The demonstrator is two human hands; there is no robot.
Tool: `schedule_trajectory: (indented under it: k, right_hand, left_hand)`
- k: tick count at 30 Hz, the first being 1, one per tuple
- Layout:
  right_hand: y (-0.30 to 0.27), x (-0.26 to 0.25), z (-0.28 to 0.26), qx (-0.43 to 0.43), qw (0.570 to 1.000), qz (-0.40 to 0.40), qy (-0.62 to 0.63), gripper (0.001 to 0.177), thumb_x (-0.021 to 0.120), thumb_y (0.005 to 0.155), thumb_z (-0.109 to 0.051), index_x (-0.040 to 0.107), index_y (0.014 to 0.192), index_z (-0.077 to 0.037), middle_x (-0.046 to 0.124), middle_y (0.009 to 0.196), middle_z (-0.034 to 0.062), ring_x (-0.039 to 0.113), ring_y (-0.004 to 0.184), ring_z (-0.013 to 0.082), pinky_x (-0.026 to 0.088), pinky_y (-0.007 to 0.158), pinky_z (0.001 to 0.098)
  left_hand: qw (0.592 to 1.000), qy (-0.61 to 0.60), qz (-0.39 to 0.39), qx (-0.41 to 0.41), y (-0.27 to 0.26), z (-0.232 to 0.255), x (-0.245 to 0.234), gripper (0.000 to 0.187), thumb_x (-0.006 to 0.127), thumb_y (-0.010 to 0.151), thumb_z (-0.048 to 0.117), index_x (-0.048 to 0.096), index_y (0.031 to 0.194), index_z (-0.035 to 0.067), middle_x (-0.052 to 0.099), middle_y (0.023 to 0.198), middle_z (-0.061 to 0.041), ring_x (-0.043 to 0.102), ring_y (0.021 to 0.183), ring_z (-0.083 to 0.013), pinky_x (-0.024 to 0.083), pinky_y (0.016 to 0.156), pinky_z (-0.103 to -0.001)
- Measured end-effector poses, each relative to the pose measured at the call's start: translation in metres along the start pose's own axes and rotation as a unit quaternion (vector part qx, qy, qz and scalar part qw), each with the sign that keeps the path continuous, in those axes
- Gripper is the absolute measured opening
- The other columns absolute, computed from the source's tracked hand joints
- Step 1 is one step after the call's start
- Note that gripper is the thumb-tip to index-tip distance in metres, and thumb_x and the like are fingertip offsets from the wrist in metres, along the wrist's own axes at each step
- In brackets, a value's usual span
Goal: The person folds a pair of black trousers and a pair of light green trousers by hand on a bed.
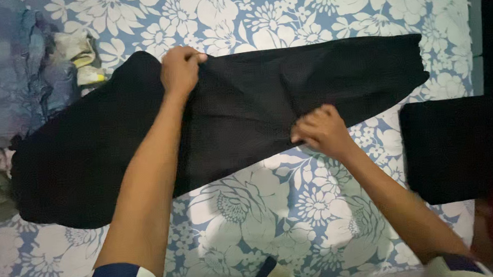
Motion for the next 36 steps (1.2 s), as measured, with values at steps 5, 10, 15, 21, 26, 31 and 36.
schedule_trajectory:
  k: [5, 10, 15, 21, 26, 31, 36]
  right_hand:
    - [-0.005, -0.022, -0.018, -0.020, 1.000, 0.008, 0.019, 0.021, 0.076, 0.089, -0.037, 0.074, 0.097, -0.018, 0.073, 0.100, -0.0010, 0.063, 0.101, 0.0204, 0.043, 0.094, 0.0417]
    - [0.000, -0.032, 0.024, 0.043, 0.989, 0.067, 0.121, 0.039, 0.070, 0.091, -0.037, 0.067, 0.119, -0.010, 0.066, 0.122, 0.0156, 0.059, 0.118, 0.0336, 0.045, 0.100, 0.0462]
    - [-0.011, -0.008, 0.092, 0.165, 0.985, 0.031, 0.042, 0.022, 0.063, 0.108, -0.027, 0.068, 0.124, -0.013, 0.068, 0.125, 0.0086, 0.063, 0.120, 0.0282, 0.048, 0.105, 0.0455]
    - [0.010, 0.005, 0.103, 0.209, 0.976, 0.054, -0.016, 0.035, 0.077, 0.093, -0.034, 0.070, 0.120, -0.013, 0.068, 0.121, 0.0074, 0.062, 0.115, 0.0311, 0.049, 0.091, 0.0458]
    - [0.012, 0.017, 0.120, 0.320, 0.945, 0.056, 0.028, 0.048, 0.081, 0.082, -0.027, 0.071, 0.128, -0.017, 0.066, 0.118, 0.0061, 0.062, 0.109, 0.0309, 0.049, 0.089, 0.0463]
    - [0.024, 0.004, 0.113, 0.234, 0.965, 0.117, -0.006, 0.029, 0.078, 0.084, -0.011, 0.069, 0.111, -0.012, 0.065, 0.121, 0.0084, 0.066, 0.109, 0.0296, 0.050, 0.085, 0.0444]
    - [0.015, -0.004, 0.108, 0.191, 0.966, 0.171, -0.005, 0.031, 0.072, 0.086, 0.000, 0.064, 0.116, -0.005, 0.066, 0.121, 0.0095, 0.065, 0.108, 0.0309, 0.054, 0.090, 0.0430]
  left_hand:
    - [0.989, 0.048, 0.033, 0.139, -0.002, 0.040, 0.007, 0.021, 0.075, 0.091, 0.031, 0.078, 0.097, 0.011, 0.074, 0.103, -0.009, 0.069, 0.097, -0.0317, 0.052, 0.085, -0.045]
    - [0.960, 0.192, -0.005, 0.205, 0.002, 0.068, 0.027, 0.031, 0.063, 0.105, 0.038, 0.076, 0.103, 0.010, 0.072, 0.101, -0.016, 0.066, 0.094, -0.0374, 0.042, 0.088, -0.059]
    - [0.971, 0.155, -0.099, 0.155, 0.019, 0.076, 0.073, 0.026, 0.066, 0.100, 0.036, 0.077, 0.105, 0.013, 0.075, 0.102, -0.015, 0.069, 0.099, -0.0361, 0.051, 0.089, -0.049]
    - [0.950, 0.183, -0.212, 0.140, 0.024, 0.084, 0.142, 0.019, 0.074, 0.082, 0.023, 0.083, 0.097, 0.016, 0.076, 0.100, -0.012, 0.072, 0.099, -0.0309, 0.055, 0.087, -0.043]
    - [0.953, 0.170, -0.239, 0.073, 0.027, 0.071, 0.166, 0.029, 0.072, 0.093, 0.040, 0.078, 0.101, 0.012, 0.075, 0.098, -0.011, 0.070, 0.097, -0.0294, 0.053, 0.084, -0.045]
    - [0.941, 0.019, -0.323, 0.100, 0.041, 0.038, 0.206, 0.031, 0.059, 0.088, 0.016, 0.079, 0.111, 0.014, 0.080, 0.102, -0.007, 0.076, 0.093, -0.0207, 0.059, 0.087, -0.040]
    - [0.891, 0.027, -0.448, -0.065, 0.004, 0.034, 0.214, 0.029, 0.057, 0.098, 0.026, 0.078, 0.114, 0.013, 0.077, 0.110, -0.007, 0.071, 0.094, -0.0204, 0.053, 0.090, -0.041]
Point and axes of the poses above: each hand's wrist, its own y-axis towards the middle knuckle, its own x-axis out of the palm, z = x × y, the point moved 10 cm from there along y, towards the middle knuckle
